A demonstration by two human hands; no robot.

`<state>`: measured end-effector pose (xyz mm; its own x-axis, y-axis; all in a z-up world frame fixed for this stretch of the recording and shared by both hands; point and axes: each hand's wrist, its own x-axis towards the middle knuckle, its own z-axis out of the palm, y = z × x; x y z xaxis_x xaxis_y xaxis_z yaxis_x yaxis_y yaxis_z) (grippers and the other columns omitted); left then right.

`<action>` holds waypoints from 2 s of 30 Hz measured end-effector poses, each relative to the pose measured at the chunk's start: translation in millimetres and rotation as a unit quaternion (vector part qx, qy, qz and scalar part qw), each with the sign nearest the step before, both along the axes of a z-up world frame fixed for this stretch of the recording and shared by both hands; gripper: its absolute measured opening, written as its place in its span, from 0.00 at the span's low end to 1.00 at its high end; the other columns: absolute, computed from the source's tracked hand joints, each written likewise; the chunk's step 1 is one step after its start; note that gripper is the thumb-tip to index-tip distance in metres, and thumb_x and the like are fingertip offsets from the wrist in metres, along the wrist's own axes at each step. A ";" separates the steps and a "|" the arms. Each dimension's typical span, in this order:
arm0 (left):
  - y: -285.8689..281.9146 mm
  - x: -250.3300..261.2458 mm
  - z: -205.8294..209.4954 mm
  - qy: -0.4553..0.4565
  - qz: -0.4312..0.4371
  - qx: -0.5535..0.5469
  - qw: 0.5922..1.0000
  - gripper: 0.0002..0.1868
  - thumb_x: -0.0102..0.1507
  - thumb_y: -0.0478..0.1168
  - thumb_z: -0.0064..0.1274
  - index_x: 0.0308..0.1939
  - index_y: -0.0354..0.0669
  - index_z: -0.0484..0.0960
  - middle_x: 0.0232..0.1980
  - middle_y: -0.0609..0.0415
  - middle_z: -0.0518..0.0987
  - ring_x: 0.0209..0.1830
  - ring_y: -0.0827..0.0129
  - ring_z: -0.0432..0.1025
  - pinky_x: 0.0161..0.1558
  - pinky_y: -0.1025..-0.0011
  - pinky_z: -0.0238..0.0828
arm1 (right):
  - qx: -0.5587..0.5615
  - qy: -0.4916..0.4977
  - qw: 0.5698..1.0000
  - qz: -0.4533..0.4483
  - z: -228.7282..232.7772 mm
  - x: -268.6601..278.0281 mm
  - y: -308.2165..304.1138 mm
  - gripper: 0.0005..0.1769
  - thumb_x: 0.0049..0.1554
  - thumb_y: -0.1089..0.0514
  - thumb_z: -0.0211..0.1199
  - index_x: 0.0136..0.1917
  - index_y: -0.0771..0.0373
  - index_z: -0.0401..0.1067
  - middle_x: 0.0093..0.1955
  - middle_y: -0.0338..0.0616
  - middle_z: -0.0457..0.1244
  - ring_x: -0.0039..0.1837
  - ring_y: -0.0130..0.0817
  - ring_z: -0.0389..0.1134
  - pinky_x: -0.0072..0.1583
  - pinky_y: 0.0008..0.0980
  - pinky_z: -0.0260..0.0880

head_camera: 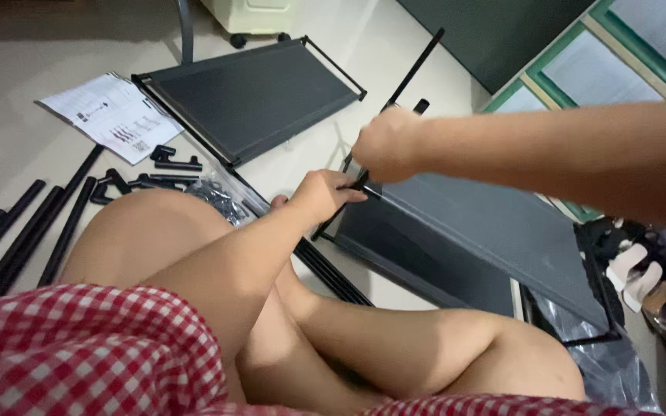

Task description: The person assembles a three-tier black metal shelf by inserting vertical poles into corner brackets and attaching shelf panels. They work on the floor, connecting frame pieces and securing the shelves in place.

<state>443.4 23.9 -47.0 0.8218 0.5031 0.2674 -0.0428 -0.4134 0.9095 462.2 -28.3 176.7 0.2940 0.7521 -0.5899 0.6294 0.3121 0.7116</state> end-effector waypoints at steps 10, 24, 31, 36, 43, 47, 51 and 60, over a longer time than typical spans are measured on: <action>-6.9 -7.7 2.7 -0.003 0.003 -0.022 1.000 0.18 0.56 0.50 0.66 0.47 0.48 0.88 0.42 0.46 0.85 0.40 0.55 0.79 0.46 0.64 0.72 | -0.022 0.005 0.991 0.134 -11.3 20.1 -25.6 0.08 0.55 0.54 0.64 0.39 0.57 0.80 0.43 0.46 0.72 0.46 0.43 0.75 0.48 0.41 0.75; -9.2 3.0 4.9 0.034 0.003 -0.001 0.999 0.13 0.57 0.45 0.65 0.42 0.43 0.88 0.41 0.45 0.86 0.39 0.55 0.80 0.48 0.64 0.74 | 0.024 0.016 0.998 -0.056 -20.4 -4.4 -9.7 0.13 0.54 0.47 0.67 0.47 0.55 0.81 0.47 0.46 0.72 0.52 0.43 0.74 0.52 0.40 0.74; -5.9 -5.1 10.8 0.030 -0.008 0.012 0.999 0.17 0.57 0.48 0.65 0.47 0.46 0.88 0.43 0.46 0.85 0.40 0.57 0.79 0.46 0.65 0.73 | 0.025 0.010 0.999 -0.040 -15.5 -11.1 -9.4 0.14 0.54 0.48 0.68 0.48 0.57 0.82 0.48 0.50 0.72 0.53 0.45 0.74 0.52 0.41 0.74; -5.9 -2.4 -8.1 0.083 0.053 0.613 0.784 0.11 0.56 0.35 0.60 0.42 0.45 0.88 0.49 0.48 0.83 0.45 0.59 0.79 0.29 0.65 0.76 | 0.240 0.362 0.886 0.165 -24.3 -22.3 -68.4 0.09 0.44 0.57 0.63 0.39 0.56 0.80 0.52 0.49 0.70 0.55 0.47 0.70 0.57 0.42 0.72; -30.0 -14.4 -0.3 -0.097 0.131 0.093 0.982 0.13 0.59 0.43 0.60 0.43 0.39 0.88 0.40 0.40 0.84 0.42 0.48 0.79 0.46 0.59 0.75 | 0.350 0.532 0.748 -0.187 -75.6 -38.9 -199.9 0.06 0.52 0.62 0.63 0.41 0.63 0.79 0.45 0.48 0.70 0.50 0.44 0.72 0.55 0.38 0.72; -33.6 -17.4 7.6 -0.090 0.135 0.078 0.984 0.13 0.58 0.43 0.61 0.41 0.39 0.87 0.39 0.41 0.84 0.41 0.50 0.80 0.45 0.60 0.77 | 0.436 0.531 0.602 -0.408 -95.4 -41.3 -252.6 0.11 0.55 0.57 0.66 0.50 0.62 0.80 0.47 0.44 0.71 0.51 0.34 0.74 0.54 0.32 0.74; -34.2 -11.6 9.0 -0.082 0.148 0.133 0.977 0.12 0.59 0.43 0.59 0.39 0.36 0.86 0.37 0.39 0.84 0.39 0.46 0.79 0.44 0.57 0.76 | 0.459 0.568 0.551 -0.404 -100.1 -39.3 -280.6 0.11 0.55 0.58 0.64 0.51 0.62 0.81 0.49 0.44 0.73 0.51 0.33 0.74 0.54 0.32 0.74; -39.0 -13.4 3.1 -0.042 0.164 0.171 0.971 0.14 0.61 0.44 0.57 0.41 0.35 0.86 0.40 0.37 0.83 0.41 0.44 0.79 0.47 0.55 0.74 | 0.685 0.261 0.551 -0.400 -56.1 48.0 -374.2 0.15 0.58 0.59 0.59 0.57 0.51 0.81 0.61 0.41 0.70 0.60 0.40 0.72 0.61 0.41 0.71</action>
